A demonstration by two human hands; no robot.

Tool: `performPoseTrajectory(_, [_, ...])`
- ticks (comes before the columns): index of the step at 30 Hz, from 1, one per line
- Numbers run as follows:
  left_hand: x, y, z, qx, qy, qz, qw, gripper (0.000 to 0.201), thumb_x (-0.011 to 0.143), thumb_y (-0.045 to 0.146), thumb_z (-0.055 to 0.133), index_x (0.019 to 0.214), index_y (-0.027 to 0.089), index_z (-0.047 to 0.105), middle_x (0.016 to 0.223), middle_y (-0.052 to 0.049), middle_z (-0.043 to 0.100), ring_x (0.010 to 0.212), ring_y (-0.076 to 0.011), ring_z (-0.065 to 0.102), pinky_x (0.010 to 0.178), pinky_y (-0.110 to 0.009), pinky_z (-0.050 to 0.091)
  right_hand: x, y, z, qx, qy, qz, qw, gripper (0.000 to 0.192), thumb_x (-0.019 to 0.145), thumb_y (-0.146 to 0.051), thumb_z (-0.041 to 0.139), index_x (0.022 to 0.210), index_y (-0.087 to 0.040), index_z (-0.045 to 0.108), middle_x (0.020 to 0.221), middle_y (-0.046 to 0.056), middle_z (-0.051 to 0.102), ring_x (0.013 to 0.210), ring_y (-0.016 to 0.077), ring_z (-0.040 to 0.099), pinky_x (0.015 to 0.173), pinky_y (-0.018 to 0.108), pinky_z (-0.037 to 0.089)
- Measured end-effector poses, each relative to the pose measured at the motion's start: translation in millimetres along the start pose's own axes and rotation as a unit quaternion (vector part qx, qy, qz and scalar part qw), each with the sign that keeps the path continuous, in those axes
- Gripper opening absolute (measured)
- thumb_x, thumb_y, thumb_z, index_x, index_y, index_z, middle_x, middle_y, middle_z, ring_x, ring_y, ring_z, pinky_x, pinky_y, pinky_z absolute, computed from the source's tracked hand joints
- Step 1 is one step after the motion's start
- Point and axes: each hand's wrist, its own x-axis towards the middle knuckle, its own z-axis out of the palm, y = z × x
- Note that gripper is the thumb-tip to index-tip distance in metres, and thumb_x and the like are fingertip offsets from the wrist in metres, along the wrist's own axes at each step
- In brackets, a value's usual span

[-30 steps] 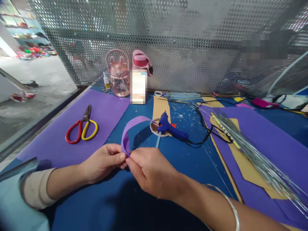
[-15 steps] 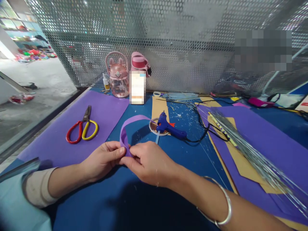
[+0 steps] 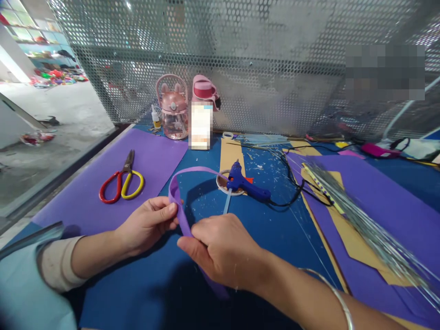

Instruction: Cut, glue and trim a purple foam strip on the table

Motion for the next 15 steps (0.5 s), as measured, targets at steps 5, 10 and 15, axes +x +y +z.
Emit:
performPoseTrajectory(5, [2,2,-2.7,-0.013,0.021,0.006,1.0,0.027,0.06,0.031,0.083,0.062,0.011,0.066,0.057,0.0,0.063,0.051,-0.0043,0.056,0.052,-0.013,0.045,1,0,0,-0.01,-0.014,0.007,1.0,0.035,0.092,-0.026,0.039,0.058,-0.019,0.036,0.053,-0.004,0.038,0.051,0.0102,0.031,0.052,0.028,0.019])
performPoseTrajectory(10, [5,4,-5.6,-0.015,0.032,0.01,0.999,0.027,0.062,0.032,0.082,0.064,0.012,0.064,0.057,0.001,0.062,0.05,-0.0043,0.056,0.051,-0.012,0.046,4,3,-1,0.055,-0.056,0.046,0.996,0.039,0.092,-0.036,0.039,0.057,-0.019,0.036,0.054,-0.004,0.042,0.049,0.0087,0.033,0.05,0.025,0.02])
performPoseTrajectory(15, [9,2,-7.3,0.062,0.086,0.057,0.993,0.029,0.071,0.036,0.075,0.089,0.016,0.063,0.078,-0.001,0.06,0.064,-0.0076,0.057,0.056,-0.017,0.046,10,1,-1,0.05,-0.066,0.105,0.991,0.044,0.092,-0.032,0.038,0.051,-0.017,0.035,0.048,-0.003,0.041,0.047,0.008,0.033,0.049,0.026,0.02])
